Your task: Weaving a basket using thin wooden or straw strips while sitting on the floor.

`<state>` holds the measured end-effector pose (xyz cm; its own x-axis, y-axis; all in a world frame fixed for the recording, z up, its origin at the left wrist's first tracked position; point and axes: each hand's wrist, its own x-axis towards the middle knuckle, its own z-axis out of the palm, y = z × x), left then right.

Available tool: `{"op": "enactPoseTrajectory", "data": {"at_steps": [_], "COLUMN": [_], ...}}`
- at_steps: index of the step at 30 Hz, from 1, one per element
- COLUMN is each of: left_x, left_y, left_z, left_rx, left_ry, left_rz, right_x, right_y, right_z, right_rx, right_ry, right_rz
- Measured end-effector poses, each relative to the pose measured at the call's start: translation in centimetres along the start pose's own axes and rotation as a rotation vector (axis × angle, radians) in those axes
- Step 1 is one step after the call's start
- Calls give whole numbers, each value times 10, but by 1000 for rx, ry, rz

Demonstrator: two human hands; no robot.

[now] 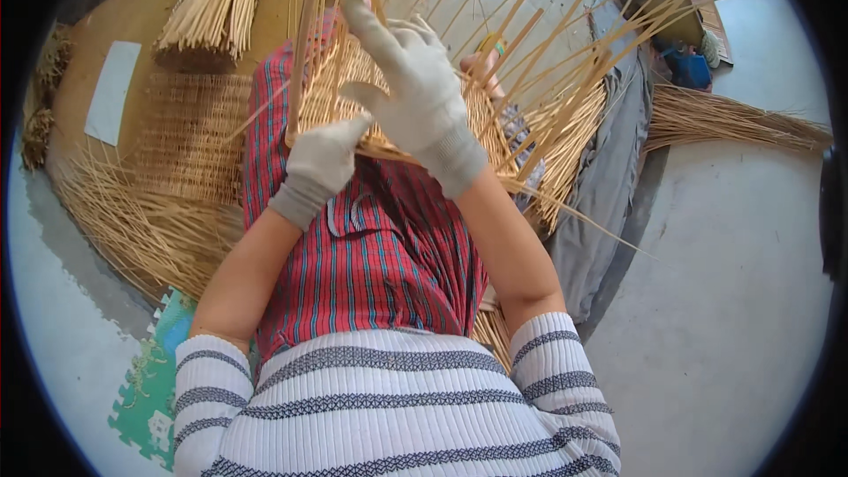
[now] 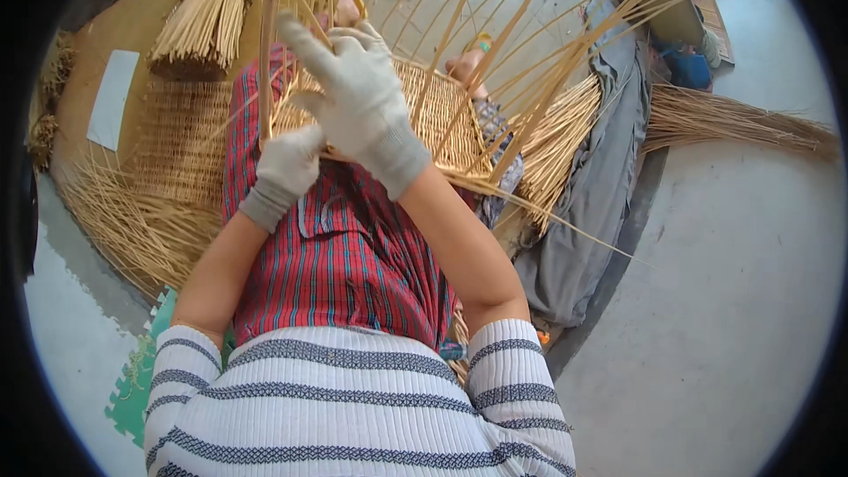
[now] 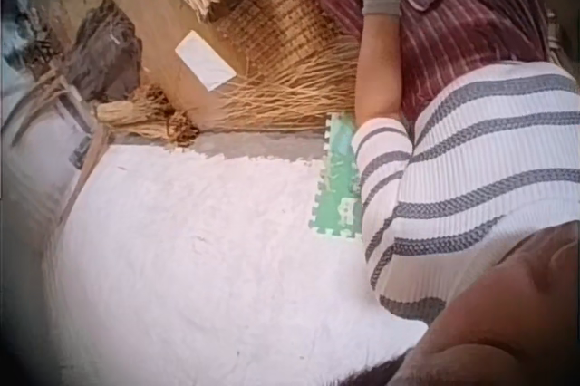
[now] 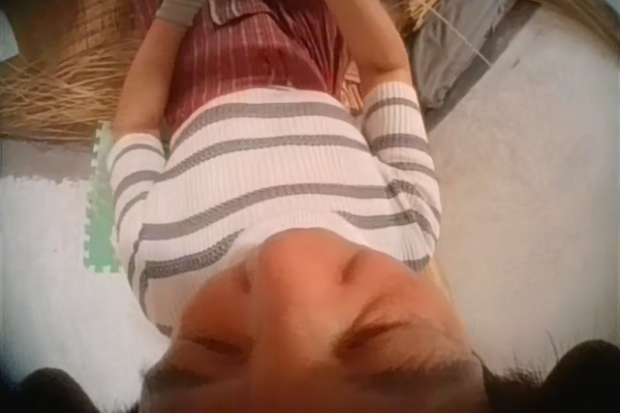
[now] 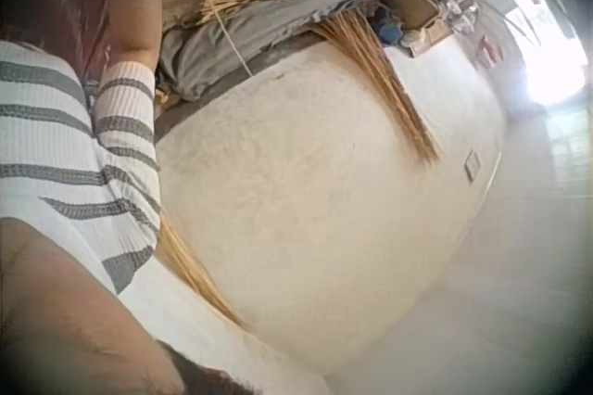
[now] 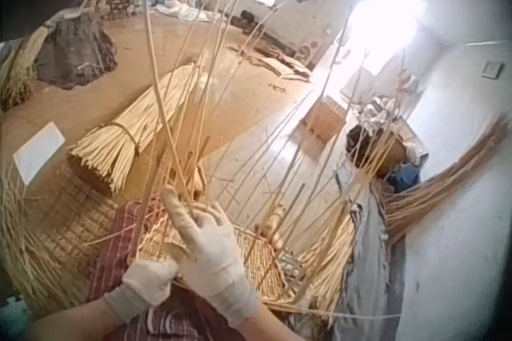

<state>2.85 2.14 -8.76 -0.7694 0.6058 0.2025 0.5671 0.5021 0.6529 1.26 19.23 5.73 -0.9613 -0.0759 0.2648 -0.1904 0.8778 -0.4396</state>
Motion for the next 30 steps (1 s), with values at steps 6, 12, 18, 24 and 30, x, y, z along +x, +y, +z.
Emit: {"op": "enactPoseTrajectory", "data": {"at_steps": [6, 12, 18, 24, 30], "left_x": [16, 12, -15, 10, 3], "left_y": [18, 20, 16, 0, 19], "left_z": [-24, -27, -19, 4, -28], "left_rx": [-159, -218, -37, 92, -27], "left_ry": [-191, -270, 1, -42, 93], "left_rz": [-170, -160, 118, 145, 182], "right_x": [-115, -103, -145, -142, -145], "right_y": [35, 22, 23, 48, 56], "right_z": [7, 39, 51, 77, 81], "right_rx": [1, -84, 209, 41, 136], "right_ry": [260, -202, -101, 26, 52], "right_rz": [252, 615, 568, 531, 520]}}
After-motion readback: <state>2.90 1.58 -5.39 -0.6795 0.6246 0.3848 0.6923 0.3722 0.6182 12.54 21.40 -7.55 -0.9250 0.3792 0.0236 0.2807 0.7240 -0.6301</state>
